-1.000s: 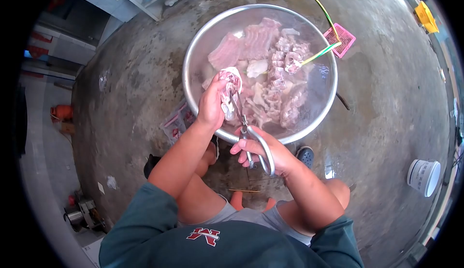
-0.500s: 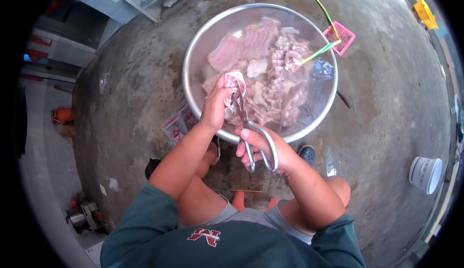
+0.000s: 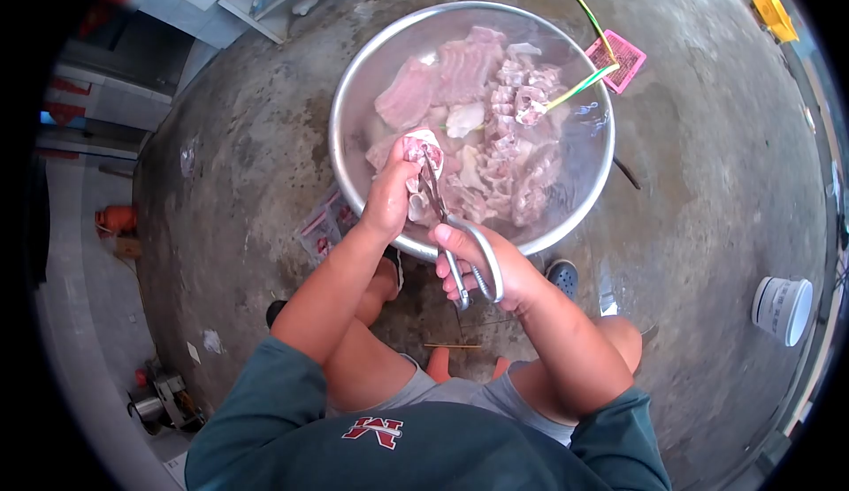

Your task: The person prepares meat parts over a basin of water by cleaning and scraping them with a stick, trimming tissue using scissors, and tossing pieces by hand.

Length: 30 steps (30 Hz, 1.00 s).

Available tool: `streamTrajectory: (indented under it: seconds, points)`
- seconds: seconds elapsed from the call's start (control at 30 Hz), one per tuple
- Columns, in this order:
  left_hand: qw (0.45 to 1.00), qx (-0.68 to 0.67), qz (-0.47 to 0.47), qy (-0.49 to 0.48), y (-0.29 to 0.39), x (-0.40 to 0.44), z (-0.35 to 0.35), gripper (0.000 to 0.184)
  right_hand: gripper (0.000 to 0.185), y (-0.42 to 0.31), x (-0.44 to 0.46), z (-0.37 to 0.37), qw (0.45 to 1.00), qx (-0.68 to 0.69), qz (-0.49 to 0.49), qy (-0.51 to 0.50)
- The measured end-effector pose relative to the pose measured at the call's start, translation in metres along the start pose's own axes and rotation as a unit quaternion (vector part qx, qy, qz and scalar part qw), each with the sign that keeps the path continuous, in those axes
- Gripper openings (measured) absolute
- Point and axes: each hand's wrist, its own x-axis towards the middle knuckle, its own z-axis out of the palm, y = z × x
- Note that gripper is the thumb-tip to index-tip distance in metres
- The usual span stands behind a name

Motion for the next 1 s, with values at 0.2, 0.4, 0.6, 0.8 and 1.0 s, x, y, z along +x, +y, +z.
streamTrajectory:
  seconds: [0.2,0.4,0.6,0.8,1.0]
  points:
    - [1.0,0.003,-0.004,0.017,0.006,-0.002,0.008,0.051,0.05,0.002,0.001,-0.002,1.0,-0.02,0.001,-0.01]
    - [0.994,0.102,0.007,-0.033,0.004,-0.001,0.003,0.065,0.05,-0.007,-0.002,-0.012,0.999,0.043,0.012,-0.028]
    - [0.989,0.128,-0.006,-0.076,0.006,-0.004,0.001,0.083,0.037,-0.012,-0.004,-0.018,0.997,0.051,0.02,-0.049]
    - [0.988,0.126,-0.017,-0.082,-0.001,-0.004,0.0,0.083,0.033,-0.009,-0.001,-0.02,0.995,0.082,0.026,-0.053]
    - [0.988,0.127,-0.02,-0.081,-0.009,-0.002,-0.001,0.08,0.028,-0.005,0.003,-0.023,0.996,0.065,0.028,-0.05]
